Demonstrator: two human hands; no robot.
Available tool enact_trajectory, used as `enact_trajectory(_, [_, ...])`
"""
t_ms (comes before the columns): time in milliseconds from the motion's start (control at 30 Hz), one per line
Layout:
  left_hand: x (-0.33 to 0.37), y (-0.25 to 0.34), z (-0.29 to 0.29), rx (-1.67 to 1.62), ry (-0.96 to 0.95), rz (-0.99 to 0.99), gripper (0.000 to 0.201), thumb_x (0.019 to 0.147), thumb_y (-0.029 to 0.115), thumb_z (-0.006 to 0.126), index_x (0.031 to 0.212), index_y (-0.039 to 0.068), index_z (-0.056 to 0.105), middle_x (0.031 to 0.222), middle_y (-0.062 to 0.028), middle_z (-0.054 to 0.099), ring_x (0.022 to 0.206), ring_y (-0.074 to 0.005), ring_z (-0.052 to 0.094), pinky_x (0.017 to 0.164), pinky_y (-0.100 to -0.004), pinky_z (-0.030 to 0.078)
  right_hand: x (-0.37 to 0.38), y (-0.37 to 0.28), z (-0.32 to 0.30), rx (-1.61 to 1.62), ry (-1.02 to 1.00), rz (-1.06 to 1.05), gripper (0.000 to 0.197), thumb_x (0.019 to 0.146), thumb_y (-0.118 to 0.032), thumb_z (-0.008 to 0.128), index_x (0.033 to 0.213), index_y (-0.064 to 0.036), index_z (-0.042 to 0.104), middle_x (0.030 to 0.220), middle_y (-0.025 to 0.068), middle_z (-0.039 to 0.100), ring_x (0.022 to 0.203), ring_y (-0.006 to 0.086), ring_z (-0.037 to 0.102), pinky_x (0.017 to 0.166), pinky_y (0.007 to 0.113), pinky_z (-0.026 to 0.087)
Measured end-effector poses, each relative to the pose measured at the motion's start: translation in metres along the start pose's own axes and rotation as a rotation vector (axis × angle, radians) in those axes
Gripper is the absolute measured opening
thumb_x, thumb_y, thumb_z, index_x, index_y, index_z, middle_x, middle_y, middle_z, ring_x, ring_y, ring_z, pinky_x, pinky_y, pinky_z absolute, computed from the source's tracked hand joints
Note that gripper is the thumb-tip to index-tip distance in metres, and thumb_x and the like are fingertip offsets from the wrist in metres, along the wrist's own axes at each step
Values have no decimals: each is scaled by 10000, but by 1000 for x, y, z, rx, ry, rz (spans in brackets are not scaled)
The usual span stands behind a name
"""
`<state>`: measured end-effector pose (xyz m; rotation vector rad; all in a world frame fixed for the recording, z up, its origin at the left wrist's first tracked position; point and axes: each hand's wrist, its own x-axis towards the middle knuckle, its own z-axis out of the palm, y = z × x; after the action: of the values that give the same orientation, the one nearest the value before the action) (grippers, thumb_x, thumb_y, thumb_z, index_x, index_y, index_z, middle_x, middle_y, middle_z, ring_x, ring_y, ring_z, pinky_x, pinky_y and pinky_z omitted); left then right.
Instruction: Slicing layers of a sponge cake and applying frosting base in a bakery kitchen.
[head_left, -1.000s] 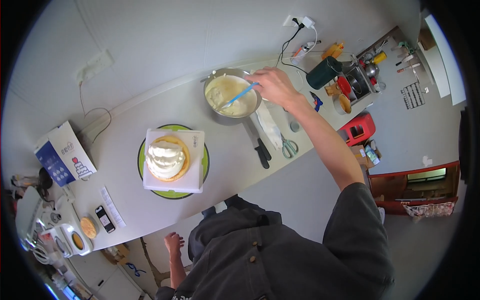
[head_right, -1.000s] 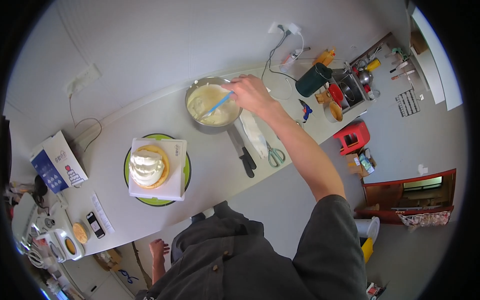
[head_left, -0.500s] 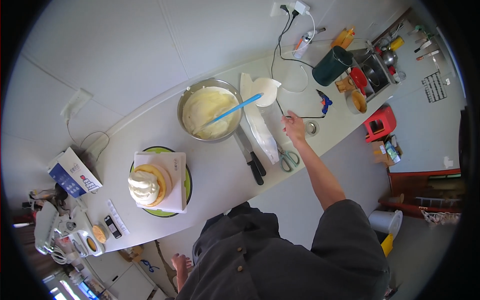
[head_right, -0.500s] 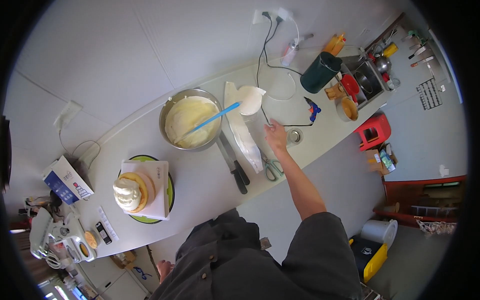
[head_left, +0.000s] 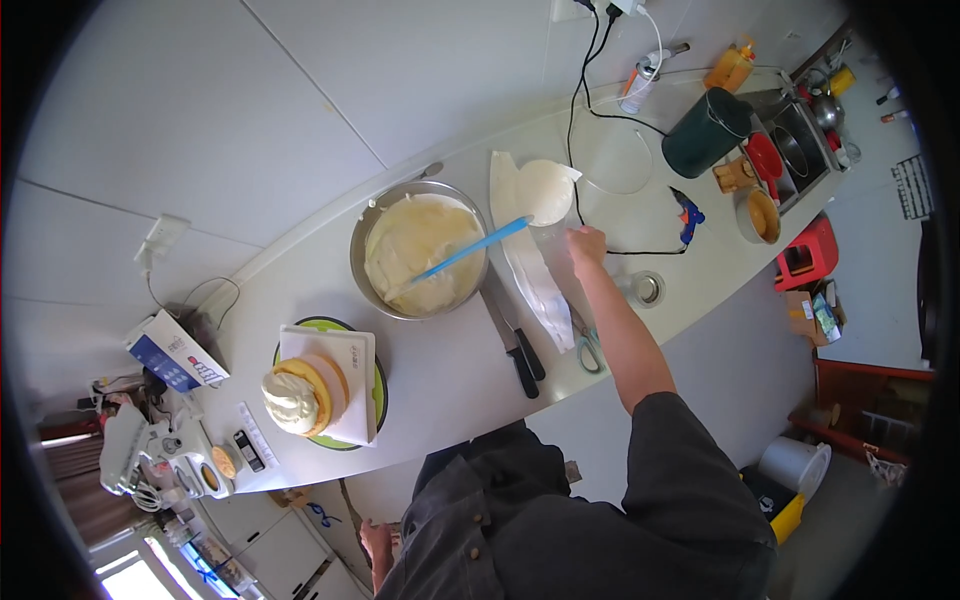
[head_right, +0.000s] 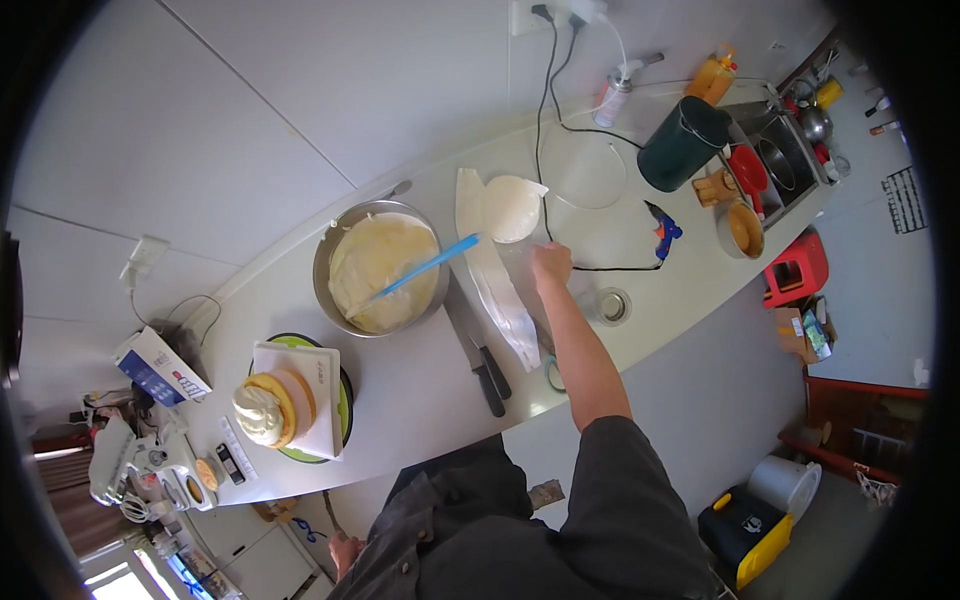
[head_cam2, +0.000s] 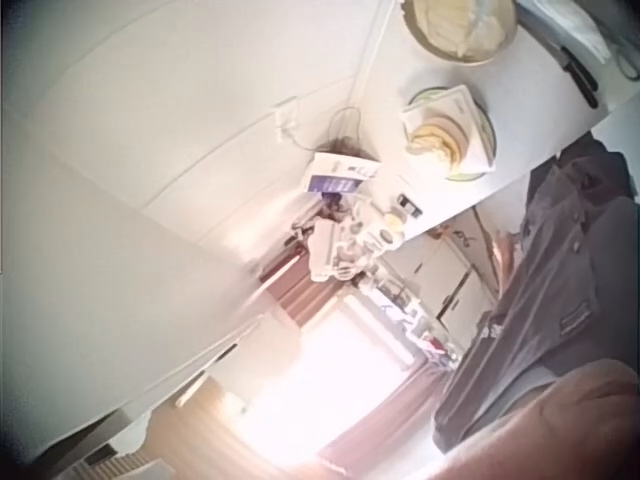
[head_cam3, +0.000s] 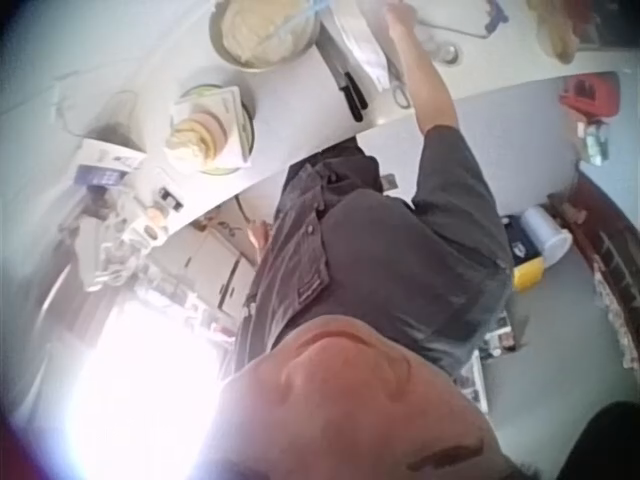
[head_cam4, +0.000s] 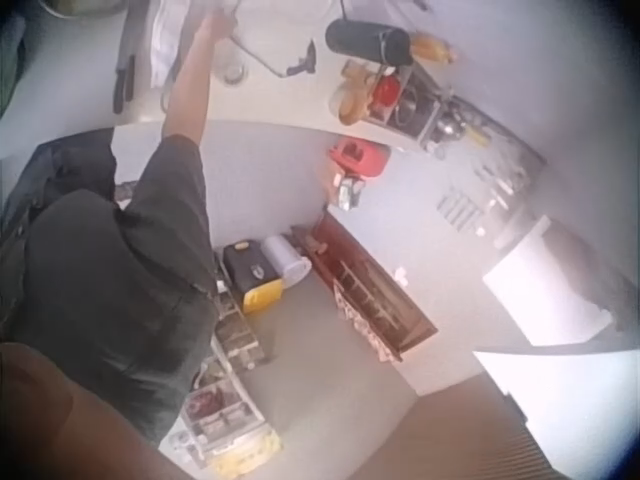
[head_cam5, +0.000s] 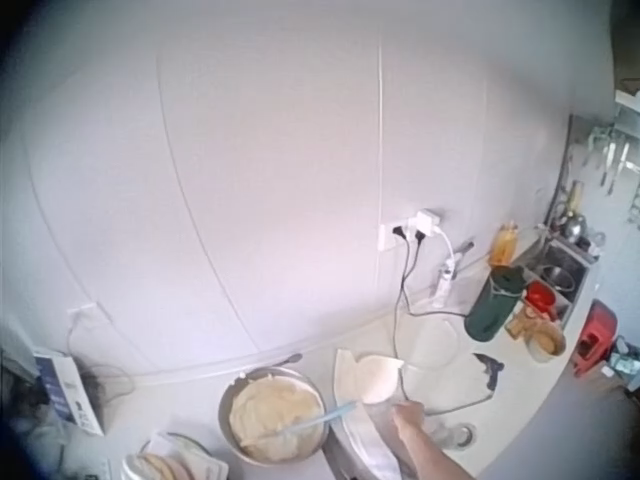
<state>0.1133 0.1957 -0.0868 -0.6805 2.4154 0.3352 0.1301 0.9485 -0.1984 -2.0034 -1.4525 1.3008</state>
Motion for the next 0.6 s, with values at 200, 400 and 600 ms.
enact_trajectory(200, [-41, 41, -6, -12, -22, -78, 647, 843, 77, 606, 1467, -6, 459, 984, -227, 710, 633, -258, 722, 521, -367, 602, 15, 5, -1, -94, 50, -36, 421, 815, -222, 726, 1189, -31, 701, 1164, 217, 717, 1095, 358, 693, 960, 436, 537])
enact_trajectory(400, [-43, 49, -8, -68, -47, -42, 598, 858, 54, 585, 1442, -8, 472, 918, -213, 716, 632, -248, 722, 505, -362, 588, 27, 12, 8, -150, -53, -68, 286, 768, -140, 724, 1020, -7, 745, 980, 198, 743, 943, 338, 710, 840, 421, 546])
enact_trajectory(600, [-17, 30, 1, -162, -40, -68, 586, 864, 44, 583, 1439, -3, 476, 857, -198, 715, 619, -246, 718, 501, -349, 584, 30, 9, 9, 2, -79, -79, 240, 793, -138, 684, 975, 4, 752, 851, 143, 730, 796, 263, 694, 716, 380, 523])
